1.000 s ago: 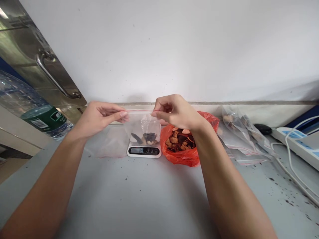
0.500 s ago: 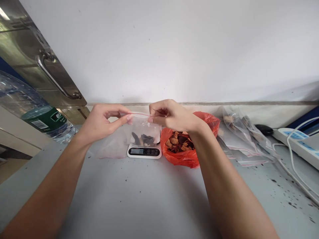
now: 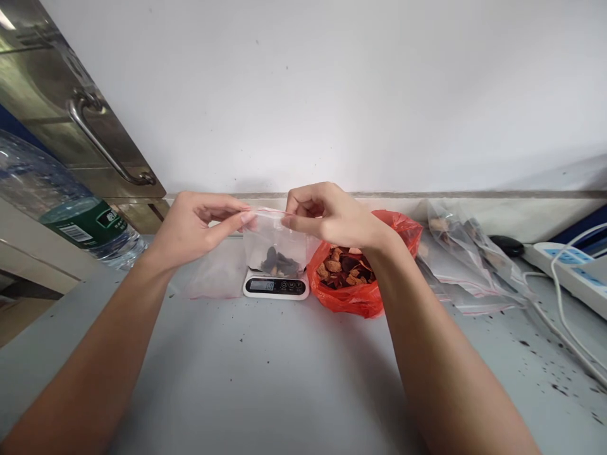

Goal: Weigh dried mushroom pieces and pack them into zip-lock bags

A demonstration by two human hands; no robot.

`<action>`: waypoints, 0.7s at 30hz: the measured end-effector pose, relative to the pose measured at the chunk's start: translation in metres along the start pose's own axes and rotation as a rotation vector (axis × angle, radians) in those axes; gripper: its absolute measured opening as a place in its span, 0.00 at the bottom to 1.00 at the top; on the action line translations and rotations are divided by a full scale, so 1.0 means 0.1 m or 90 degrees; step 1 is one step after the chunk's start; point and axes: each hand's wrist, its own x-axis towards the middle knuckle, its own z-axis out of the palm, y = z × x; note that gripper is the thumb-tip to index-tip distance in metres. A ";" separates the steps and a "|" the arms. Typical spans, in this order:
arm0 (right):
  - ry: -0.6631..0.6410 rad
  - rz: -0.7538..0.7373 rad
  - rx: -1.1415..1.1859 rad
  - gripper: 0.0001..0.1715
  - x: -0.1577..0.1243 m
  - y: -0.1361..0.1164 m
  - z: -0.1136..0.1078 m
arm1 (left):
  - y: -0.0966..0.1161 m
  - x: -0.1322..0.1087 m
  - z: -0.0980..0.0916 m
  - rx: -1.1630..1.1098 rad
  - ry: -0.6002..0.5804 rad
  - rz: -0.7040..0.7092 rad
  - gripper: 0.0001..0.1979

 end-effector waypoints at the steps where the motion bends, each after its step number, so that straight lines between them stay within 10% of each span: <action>1: -0.011 0.004 -0.006 0.18 0.00 -0.01 0.01 | 0.00 0.00 0.00 -0.002 -0.003 0.004 0.10; 21: 0.016 -0.036 -0.060 0.24 0.04 -0.01 0.07 | 0.08 0.00 -0.03 0.026 -0.027 0.009 0.08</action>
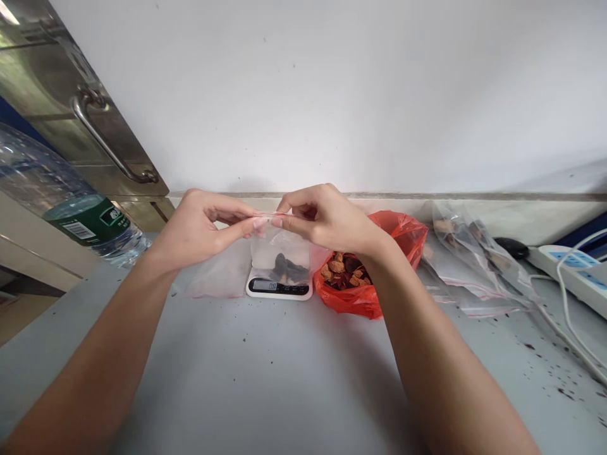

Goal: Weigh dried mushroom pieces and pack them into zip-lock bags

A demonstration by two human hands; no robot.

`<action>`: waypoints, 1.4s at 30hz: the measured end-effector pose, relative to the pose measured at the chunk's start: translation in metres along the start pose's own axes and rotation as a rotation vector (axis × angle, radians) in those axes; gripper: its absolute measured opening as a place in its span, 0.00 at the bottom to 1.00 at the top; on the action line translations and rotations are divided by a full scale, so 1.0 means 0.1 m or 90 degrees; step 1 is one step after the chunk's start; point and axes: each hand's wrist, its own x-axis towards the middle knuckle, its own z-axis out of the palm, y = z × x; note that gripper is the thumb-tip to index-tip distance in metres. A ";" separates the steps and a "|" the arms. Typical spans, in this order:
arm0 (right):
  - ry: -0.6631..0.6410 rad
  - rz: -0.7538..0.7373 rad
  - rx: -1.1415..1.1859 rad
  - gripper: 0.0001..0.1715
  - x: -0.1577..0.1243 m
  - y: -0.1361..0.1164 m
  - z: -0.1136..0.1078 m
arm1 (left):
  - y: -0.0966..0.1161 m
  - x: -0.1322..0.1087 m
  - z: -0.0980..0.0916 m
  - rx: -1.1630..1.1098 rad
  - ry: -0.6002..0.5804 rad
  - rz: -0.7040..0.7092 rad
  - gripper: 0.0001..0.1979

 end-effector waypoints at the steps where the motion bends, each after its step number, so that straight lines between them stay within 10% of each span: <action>1: -0.004 0.018 0.010 0.25 -0.02 0.01 -0.02 | -0.01 0.00 -0.02 0.002 0.007 -0.001 0.08; 35: 0.039 0.076 0.032 0.22 -0.13 -0.02 -0.20 | -0.13 0.04 -0.04 -0.086 0.080 0.033 0.09; 42: -0.074 0.145 0.012 0.18 -0.14 -0.12 -0.20 | -0.07 0.03 -0.01 -0.040 0.041 0.057 0.09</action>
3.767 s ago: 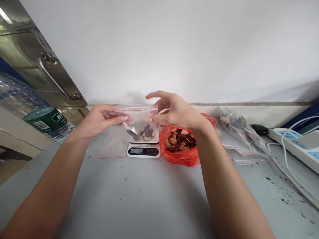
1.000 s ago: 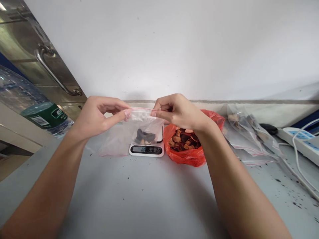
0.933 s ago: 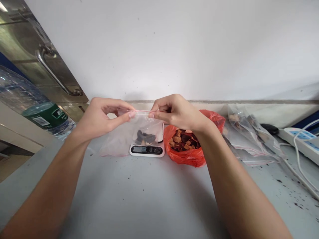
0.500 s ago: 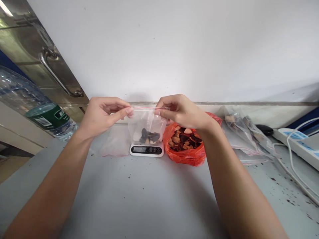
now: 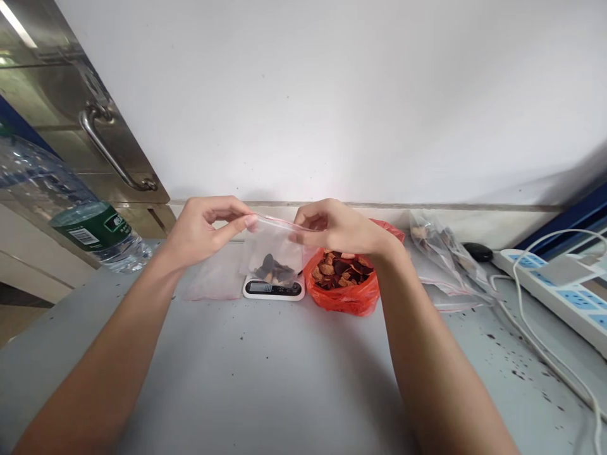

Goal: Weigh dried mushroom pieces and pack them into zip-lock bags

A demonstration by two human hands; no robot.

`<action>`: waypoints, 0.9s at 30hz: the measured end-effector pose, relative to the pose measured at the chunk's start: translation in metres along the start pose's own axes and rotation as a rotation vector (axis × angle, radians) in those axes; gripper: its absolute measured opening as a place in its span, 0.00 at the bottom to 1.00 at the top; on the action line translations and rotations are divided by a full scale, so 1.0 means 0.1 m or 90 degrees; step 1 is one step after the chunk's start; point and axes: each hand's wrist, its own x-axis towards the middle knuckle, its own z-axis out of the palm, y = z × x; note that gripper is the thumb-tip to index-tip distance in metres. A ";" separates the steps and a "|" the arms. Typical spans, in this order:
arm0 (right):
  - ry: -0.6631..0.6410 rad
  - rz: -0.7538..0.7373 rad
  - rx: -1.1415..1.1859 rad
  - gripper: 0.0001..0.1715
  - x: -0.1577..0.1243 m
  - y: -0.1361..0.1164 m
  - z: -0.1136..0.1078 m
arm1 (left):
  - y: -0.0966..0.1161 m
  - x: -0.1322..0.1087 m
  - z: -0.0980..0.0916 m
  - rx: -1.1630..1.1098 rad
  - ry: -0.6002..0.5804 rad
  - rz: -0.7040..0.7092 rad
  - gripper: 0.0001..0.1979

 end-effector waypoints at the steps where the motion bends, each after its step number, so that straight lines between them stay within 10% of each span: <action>1: -0.015 0.011 -0.019 0.17 0.00 -0.02 0.01 | 0.01 0.00 0.02 -0.001 0.001 -0.002 0.09; 7: -0.093 0.071 -0.097 0.08 0.04 -0.07 0.06 | 0.05 0.00 0.16 -0.001 0.033 -0.011 0.08; 16: -0.046 0.040 -0.110 0.14 -0.10 0.03 -0.17 | 0.02 0.03 0.21 0.024 0.112 -0.051 0.26; 27: 0.076 0.035 -0.042 0.17 -0.31 0.06 -0.39 | -0.01 0.05 0.44 0.063 0.119 -0.064 0.19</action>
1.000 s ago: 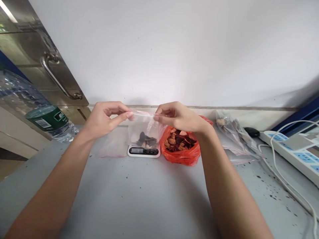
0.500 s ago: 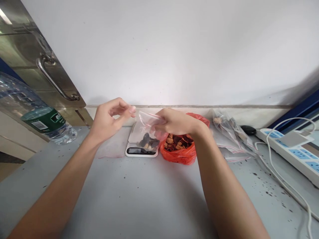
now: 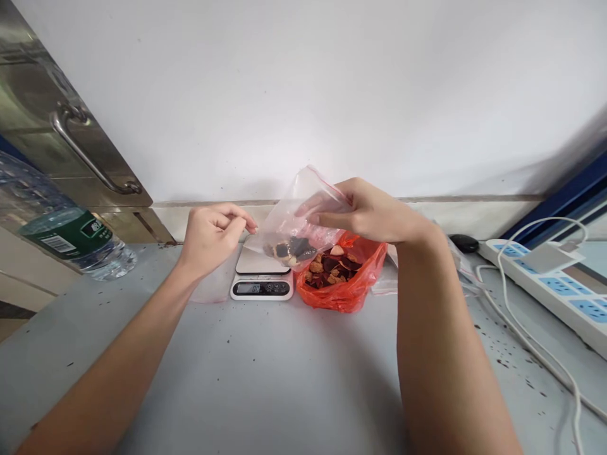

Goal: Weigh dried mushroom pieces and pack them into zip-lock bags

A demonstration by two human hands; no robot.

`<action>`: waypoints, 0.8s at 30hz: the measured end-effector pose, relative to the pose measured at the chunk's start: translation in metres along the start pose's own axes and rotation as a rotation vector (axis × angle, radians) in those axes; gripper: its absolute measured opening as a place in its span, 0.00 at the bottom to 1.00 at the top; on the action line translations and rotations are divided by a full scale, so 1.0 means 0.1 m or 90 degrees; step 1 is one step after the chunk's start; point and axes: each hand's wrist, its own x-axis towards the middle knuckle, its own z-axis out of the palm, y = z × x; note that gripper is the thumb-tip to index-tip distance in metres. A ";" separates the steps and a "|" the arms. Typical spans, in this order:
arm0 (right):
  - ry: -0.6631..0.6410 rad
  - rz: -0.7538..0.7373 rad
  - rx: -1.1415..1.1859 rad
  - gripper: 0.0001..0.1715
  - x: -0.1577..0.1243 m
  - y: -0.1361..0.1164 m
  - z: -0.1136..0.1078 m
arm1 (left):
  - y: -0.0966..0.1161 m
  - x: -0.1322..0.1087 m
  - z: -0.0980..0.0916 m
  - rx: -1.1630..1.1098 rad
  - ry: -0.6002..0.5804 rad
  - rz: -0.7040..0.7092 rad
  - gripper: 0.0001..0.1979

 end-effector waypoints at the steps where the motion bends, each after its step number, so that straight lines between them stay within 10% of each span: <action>1: 0.018 0.000 0.006 0.18 -0.02 0.00 -0.03 | 0.00 0.01 0.04 -0.008 0.014 -0.001 0.19; 10: 0.135 0.016 -0.008 0.08 -0.35 0.10 -0.38 | 0.17 -0.03 0.35 -0.073 -0.053 0.106 0.23; 19: 0.636 0.161 -0.212 0.09 -0.94 0.55 -0.70 | 0.44 0.02 0.62 -0.028 -0.290 0.092 0.21; 24: 0.351 0.293 -0.270 0.15 -1.13 0.90 -0.53 | 0.61 0.01 0.84 0.061 -0.358 0.131 0.22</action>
